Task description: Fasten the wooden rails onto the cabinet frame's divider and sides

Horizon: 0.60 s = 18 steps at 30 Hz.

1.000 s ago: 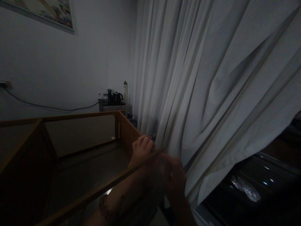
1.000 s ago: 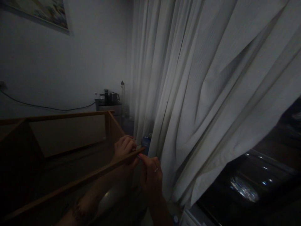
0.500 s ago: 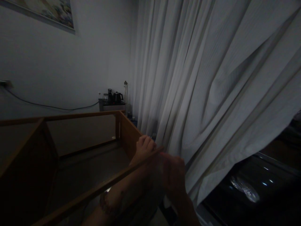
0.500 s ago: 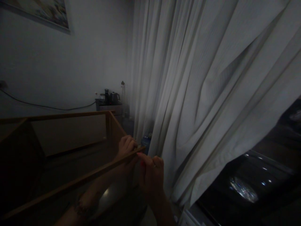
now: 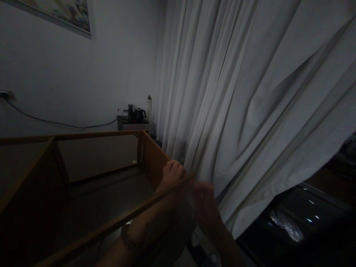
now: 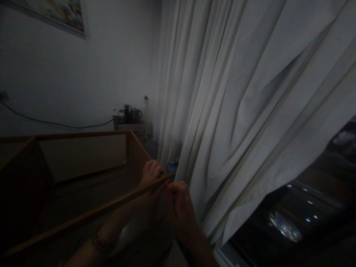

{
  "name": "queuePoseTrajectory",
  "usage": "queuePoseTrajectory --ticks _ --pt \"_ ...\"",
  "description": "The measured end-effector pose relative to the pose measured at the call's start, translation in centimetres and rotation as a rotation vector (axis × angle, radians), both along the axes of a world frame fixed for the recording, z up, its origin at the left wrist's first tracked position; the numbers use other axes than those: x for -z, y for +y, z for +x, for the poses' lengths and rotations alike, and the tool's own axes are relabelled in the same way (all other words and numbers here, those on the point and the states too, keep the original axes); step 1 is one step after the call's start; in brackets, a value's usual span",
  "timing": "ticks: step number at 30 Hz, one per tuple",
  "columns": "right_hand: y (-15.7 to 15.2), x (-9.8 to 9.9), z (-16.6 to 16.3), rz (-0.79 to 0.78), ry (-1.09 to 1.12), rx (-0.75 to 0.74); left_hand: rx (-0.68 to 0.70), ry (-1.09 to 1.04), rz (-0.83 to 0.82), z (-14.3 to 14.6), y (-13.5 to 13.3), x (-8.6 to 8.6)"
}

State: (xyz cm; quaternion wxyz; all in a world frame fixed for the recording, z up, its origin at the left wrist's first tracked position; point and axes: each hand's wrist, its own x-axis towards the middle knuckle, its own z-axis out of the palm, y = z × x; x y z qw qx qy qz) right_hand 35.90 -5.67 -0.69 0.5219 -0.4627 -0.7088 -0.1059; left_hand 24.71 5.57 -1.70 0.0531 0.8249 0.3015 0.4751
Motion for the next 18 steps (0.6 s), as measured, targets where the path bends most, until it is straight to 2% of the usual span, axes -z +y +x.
queuePoseTrajectory --ticks 3,6,10,14,18 --pt "0.7 0.7 0.3 0.164 -0.112 0.049 0.101 0.053 0.043 -1.1 -0.9 -1.0" --pt "0.8 0.9 0.8 0.222 -0.217 0.079 0.078 0.061 0.016 -1.0 -0.9 -1.0" --pt "0.2 0.4 1.8 0.154 -0.388 0.013 -0.019 0.044 -0.010 0.3 0.3 0.1" --pt "-0.3 -0.3 2.8 0.095 -0.523 0.025 -0.036 0.068 0.012 1.0 1.2 1.0" --pt "-0.4 -0.8 3.4 0.067 -0.593 0.016 -0.079 0.111 -0.065 1.3 1.9 1.5"
